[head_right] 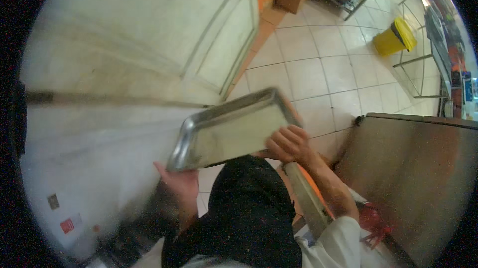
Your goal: The person picks up a tray, puts on a plastic glove, and uses tongs and their gloved hand to mix powder and liquid in a metal bowl.
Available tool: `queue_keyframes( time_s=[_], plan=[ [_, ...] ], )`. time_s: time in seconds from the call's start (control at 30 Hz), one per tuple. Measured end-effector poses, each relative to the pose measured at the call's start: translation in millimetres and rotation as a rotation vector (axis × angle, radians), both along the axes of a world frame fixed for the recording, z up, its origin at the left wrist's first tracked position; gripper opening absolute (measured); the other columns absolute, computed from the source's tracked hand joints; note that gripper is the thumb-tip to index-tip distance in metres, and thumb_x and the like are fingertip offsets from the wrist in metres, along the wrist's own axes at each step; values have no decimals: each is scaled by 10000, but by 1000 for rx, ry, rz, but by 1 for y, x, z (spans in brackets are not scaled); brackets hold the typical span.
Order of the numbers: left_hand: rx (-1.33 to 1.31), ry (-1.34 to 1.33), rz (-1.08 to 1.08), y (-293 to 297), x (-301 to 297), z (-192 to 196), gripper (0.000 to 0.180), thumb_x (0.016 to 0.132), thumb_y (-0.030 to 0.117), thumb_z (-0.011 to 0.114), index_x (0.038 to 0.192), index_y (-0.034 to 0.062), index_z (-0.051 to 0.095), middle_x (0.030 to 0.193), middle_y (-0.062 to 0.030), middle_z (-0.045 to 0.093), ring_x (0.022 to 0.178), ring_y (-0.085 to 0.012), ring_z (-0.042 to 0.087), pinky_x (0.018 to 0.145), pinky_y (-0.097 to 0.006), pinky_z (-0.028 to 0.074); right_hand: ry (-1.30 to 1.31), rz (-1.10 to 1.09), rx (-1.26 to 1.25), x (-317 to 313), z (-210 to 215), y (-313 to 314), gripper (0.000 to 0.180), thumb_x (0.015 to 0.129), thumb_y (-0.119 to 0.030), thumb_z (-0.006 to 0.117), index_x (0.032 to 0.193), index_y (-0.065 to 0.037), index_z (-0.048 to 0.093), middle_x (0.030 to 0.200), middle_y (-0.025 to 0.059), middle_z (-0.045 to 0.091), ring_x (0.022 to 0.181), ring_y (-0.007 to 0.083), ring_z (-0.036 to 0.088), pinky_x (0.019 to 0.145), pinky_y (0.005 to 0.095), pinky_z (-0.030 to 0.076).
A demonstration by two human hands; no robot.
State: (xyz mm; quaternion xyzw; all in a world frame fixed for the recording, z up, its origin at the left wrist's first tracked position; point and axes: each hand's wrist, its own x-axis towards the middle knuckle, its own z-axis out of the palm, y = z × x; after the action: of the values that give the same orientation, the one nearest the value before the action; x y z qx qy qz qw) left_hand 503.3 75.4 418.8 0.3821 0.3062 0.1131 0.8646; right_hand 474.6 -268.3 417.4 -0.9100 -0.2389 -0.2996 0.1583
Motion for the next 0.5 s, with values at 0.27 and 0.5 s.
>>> queue_keyframes(
  time_s=[0.27, 0.5],
  plan=[
    [-231, 615, -1504, -277, 191, -102, 400, 961, 204, 676, 1288, -5, 573, 1031, -149, 714, 915, -315, 754, 801, -506, 648, 6, -373, -338, -6, 72, -259, 444, 937, -516, 758, 744, -162, 573, 662, -50, 472, 596, 119, 499, 567, 291, 356],
    [48, -52, -1750, -615, 286, -82, 442, 790, -45, 609, 1224, 14, 546, 1005, -124, 677, 870, -242, 718, 758, -360, 609, -334, -1573, 1200, -41, -21, -359, 629, 1027, -427, 636, 1482, -44, 431, 1380, 171, 468, 1330, 301, 462, 1127, 484, 376]
  ],
)
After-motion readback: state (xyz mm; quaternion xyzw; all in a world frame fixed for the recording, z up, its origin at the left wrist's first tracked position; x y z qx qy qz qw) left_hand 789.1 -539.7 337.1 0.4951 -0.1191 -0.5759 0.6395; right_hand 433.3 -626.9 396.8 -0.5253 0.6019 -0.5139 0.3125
